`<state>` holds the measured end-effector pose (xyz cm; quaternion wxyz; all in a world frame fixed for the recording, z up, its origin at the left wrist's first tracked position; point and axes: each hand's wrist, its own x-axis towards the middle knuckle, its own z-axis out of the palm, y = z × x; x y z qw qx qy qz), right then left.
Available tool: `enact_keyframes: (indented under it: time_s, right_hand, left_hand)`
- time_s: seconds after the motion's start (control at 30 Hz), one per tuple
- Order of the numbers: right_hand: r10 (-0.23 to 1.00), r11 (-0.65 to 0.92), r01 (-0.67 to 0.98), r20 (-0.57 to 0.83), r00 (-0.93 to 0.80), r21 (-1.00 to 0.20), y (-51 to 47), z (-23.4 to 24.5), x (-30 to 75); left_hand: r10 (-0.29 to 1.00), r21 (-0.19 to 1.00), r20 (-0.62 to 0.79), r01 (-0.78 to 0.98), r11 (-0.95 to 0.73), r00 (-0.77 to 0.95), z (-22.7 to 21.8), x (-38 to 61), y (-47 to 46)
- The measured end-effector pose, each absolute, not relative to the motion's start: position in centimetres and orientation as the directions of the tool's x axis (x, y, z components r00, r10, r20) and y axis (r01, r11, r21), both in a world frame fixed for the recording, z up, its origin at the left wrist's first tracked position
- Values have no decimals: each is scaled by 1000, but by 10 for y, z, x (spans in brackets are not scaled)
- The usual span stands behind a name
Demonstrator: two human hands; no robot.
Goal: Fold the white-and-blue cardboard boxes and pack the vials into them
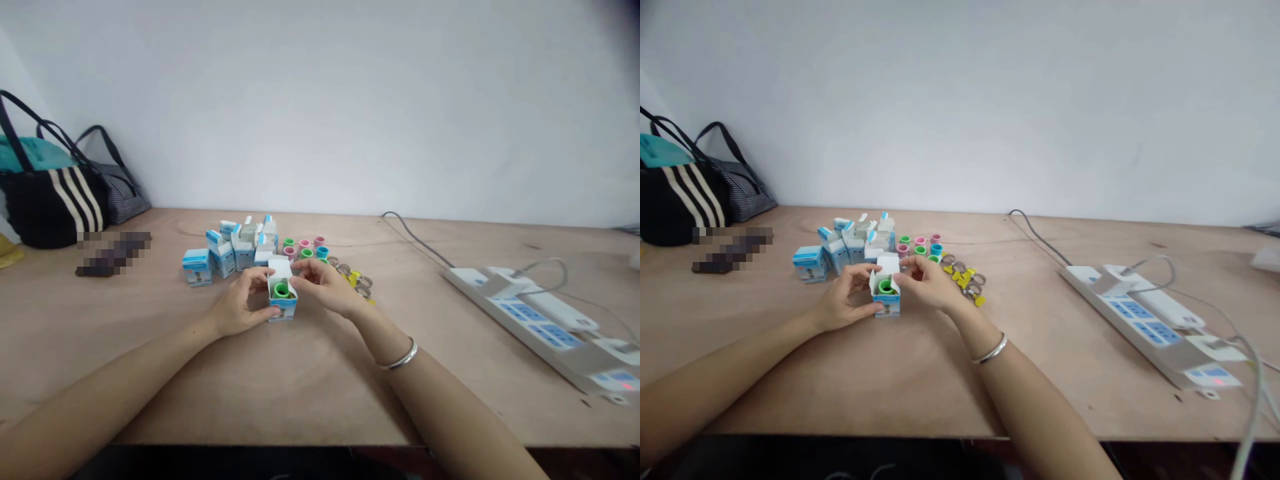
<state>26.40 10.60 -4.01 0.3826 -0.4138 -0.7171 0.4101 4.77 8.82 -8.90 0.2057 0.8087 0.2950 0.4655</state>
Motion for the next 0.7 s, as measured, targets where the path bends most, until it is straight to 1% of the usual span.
enact_keyframes:
  time_s: [0.13, 0.23, 0.3, 0.33, 0.43, 0.5, 0.6, 0.7]
  right_hand:
    - [928, 255, 208, 179, -326, -944, 105, -48, 257]
    - [889, 295, 64, 250, -384, -953, 103, -50, 253]
    - [857, 345, 0, 315, -408, -939, 101, -48, 252]
    - [846, 380, 4, 346, -405, -925, 100, -47, 252]
    - [809, 525, 96, 462, -364, -845, 98, -42, 253]
    - [765, 604, 128, 528, -368, -786, 98, -39, 254]
    - [726, 649, 147, 550, -413, -746, 97, -38, 255]
    - [704, 681, 192, 561, -435, -706, 98, -39, 256]
  left_hand:
    - [618, 460, 638, 417, -784, 459, -82, 45, 87]
    - [592, 382, 676, 478, -791, 439, -77, 45, 86]
    - [581, 370, 700, 485, -793, 416, -76, 46, 85]
    - [578, 371, 708, 482, -794, 407, -76, 46, 85]
    - [572, 387, 721, 458, -800, 391, -78, 47, 85]
    - [591, 438, 716, 422, -794, 371, -81, 47, 85]
    - [652, 552, 680, 351, -756, 335, -85, 48, 86]
    - [672, 592, 664, 318, -740, 329, -87, 48, 87]
